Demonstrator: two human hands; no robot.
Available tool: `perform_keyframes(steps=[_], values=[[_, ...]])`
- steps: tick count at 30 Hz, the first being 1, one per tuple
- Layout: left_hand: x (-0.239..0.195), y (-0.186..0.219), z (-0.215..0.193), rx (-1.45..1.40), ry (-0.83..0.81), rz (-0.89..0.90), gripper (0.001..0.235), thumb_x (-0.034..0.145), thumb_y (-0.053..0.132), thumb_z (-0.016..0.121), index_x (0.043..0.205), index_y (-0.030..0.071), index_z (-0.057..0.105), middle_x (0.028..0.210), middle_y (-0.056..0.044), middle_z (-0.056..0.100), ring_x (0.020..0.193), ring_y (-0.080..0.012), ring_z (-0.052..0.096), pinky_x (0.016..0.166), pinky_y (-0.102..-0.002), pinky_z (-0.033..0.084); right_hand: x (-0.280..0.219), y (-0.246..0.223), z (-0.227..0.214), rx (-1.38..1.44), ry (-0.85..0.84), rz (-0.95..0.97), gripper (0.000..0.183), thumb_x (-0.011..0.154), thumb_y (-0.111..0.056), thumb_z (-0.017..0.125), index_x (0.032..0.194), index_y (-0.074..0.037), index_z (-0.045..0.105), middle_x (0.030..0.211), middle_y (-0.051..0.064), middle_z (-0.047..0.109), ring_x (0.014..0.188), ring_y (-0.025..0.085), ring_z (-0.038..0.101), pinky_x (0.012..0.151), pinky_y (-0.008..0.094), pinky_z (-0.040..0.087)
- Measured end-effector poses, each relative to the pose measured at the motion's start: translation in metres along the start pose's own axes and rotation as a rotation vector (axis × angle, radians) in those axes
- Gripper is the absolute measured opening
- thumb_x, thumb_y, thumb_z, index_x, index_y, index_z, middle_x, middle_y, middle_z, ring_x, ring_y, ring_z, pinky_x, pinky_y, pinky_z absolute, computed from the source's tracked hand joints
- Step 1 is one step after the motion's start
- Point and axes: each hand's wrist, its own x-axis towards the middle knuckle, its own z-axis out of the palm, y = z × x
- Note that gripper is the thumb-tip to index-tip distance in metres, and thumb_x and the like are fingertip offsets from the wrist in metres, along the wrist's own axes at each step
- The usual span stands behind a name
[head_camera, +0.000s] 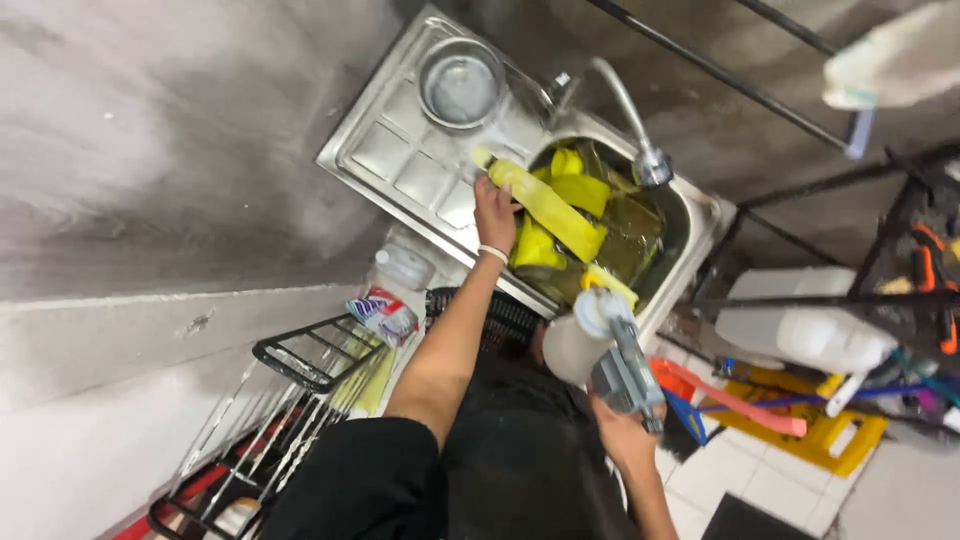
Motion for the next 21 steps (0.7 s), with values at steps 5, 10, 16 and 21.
perform_keyframes(steps=[5,10,16,21], values=[[-0.046,0.014,0.012,0.205,-0.085,0.11,0.039,0.089,0.011,0.056,0.121,0.001,0.038,0.106,-0.017,0.059,0.089,-0.0195,0.06,0.074,-0.031,0.052,0.027,0.021,-0.009,1.864,-0.723,0.182,0.045,0.076,-0.035,0.053,0.102,0.003,0.054,0.103,0.026,0.057,0.106,0.046,0.046,0.102,0.052,0.022],[-0.072,0.037,0.028,0.224,-0.043,0.193,0.015,0.087,0.019,0.06,0.092,0.007,0.053,0.077,-0.004,0.057,0.072,-0.011,0.056,0.067,-0.028,0.048,0.031,0.019,-0.021,1.817,-0.776,0.203,0.042,0.078,-0.033,0.052,0.102,0.002,0.053,0.1,0.023,0.056,0.102,0.042,0.046,0.098,0.05,0.023],[-0.067,0.056,0.034,0.483,-0.055,0.432,0.025,0.09,0.024,0.052,0.072,0.006,0.048,0.064,-0.011,0.045,0.065,-0.0204,0.053,0.063,-0.029,0.041,0.04,0.017,-0.024,1.777,-0.835,0.162,0.037,0.081,-0.031,0.049,0.102,0.0,0.052,0.096,0.017,0.055,0.095,0.035,0.047,0.092,0.045,0.026],[-0.056,0.041,0.029,0.506,-0.063,0.548,0.018,0.09,0.018,0.053,0.08,0.003,0.05,0.07,-0.015,0.047,0.074,-0.029,0.055,0.066,-0.033,0.043,0.043,0.01,-0.025,1.741,-0.876,0.15,0.034,0.084,-0.03,0.047,0.102,-0.002,0.051,0.092,0.013,0.054,0.09,0.029,0.048,0.087,0.042,0.028]])
